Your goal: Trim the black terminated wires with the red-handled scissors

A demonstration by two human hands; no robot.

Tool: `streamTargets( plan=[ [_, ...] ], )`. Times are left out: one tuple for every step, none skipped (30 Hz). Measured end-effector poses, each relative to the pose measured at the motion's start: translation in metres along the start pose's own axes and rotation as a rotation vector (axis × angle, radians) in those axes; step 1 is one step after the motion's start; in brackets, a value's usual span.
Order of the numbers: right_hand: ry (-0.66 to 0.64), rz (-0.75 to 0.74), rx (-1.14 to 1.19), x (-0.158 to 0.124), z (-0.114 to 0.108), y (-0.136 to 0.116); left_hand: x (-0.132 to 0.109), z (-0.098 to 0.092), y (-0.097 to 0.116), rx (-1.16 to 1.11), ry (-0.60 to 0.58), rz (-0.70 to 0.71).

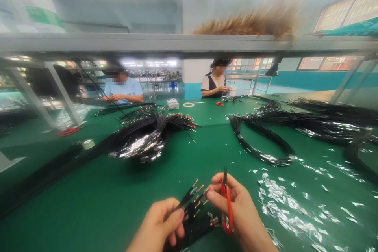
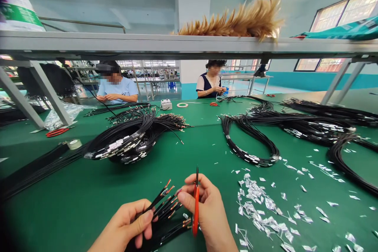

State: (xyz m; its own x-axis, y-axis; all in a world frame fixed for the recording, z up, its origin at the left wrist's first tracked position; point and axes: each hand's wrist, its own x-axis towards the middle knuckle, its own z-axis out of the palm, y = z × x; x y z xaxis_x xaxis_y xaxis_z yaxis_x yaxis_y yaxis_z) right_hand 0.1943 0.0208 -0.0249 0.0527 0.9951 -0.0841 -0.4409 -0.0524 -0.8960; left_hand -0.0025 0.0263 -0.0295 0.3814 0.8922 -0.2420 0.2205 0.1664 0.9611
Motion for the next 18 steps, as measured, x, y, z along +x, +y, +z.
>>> streamTargets(
  plan=[
    [-0.005,-0.003,0.005,0.0002,-0.0007,-0.0001,0.0002,0.0001,-0.0003,-0.019,-0.005,0.003],
    [-0.005,-0.007,0.004,0.0003,-0.0012,-0.0001,0.0004,0.0000,-0.0005,-0.035,-0.013,0.003],
    [-0.001,-0.009,0.001,0.0005,-0.0014,-0.0002,0.0005,-0.0003,-0.0005,-0.049,-0.023,-0.002],
    [0.000,-0.009,-0.002,0.0006,-0.0015,-0.0001,0.0007,-0.0009,-0.0005,-0.066,-0.035,-0.013],
    [0.000,-0.008,-0.005,0.0007,-0.0014,-0.0001,0.0010,-0.0016,-0.0004,-0.084,-0.049,-0.025],
    [0.003,-0.007,-0.005,0.0008,-0.0013,-0.0001,0.0013,-0.0025,-0.0003,-0.104,-0.062,-0.039],
    [0.009,-0.008,-0.003,0.0008,-0.0011,-0.0001,0.0016,-0.0035,-0.0002,-0.124,-0.074,-0.051],
    [0.017,-0.009,-0.001,0.0007,-0.0008,-0.0001,0.0020,-0.0045,0.0000,-0.142,-0.085,-0.060],
    [0.025,-0.009,-0.001,0.0005,-0.0003,0.0000,0.0025,-0.0054,0.0002,-0.155,-0.093,-0.065],
    [0.034,-0.010,-0.005,0.0003,0.0002,0.0000,0.0029,-0.0062,0.0004,-0.165,-0.099,-0.068],
    [0.039,-0.011,-0.010,-0.0001,0.0007,0.0002,0.0033,-0.0069,0.0005,-0.173,-0.102,-0.070],
    [0.038,-0.010,-0.016,-0.0004,0.0012,0.0004,0.0037,-0.0075,0.0005,-0.181,-0.105,-0.073],
    [0.034,-0.008,-0.021,-0.0008,0.0017,0.0007,0.0040,-0.0079,0.0004,-0.189,-0.108,-0.077],
    [0.031,-0.006,-0.021,-0.0011,0.0021,0.0009,0.0043,-0.0082,0.0001,-0.196,-0.110,-0.079],
    [0.029,-0.004,-0.017,-0.0013,0.0025,0.0011,0.0047,-0.0084,-0.0002,-0.202,-0.111,-0.080],
    [0.030,-0.001,-0.012,-0.0015,0.0027,0.0012,0.0050,-0.0086,-0.0007,-0.207,-0.112,-0.081],
    [0.031,0.000,-0.008,-0.0017,0.0029,0.0012,0.0053,-0.0088,-0.0011,-0.212,-0.113,-0.081],
    [0.031,0.000,-0.006,-0.0019,0.0031,0.0011,0.0056,-0.0090,-0.0016,-0.217,-0.112,-0.080]
  ],
)
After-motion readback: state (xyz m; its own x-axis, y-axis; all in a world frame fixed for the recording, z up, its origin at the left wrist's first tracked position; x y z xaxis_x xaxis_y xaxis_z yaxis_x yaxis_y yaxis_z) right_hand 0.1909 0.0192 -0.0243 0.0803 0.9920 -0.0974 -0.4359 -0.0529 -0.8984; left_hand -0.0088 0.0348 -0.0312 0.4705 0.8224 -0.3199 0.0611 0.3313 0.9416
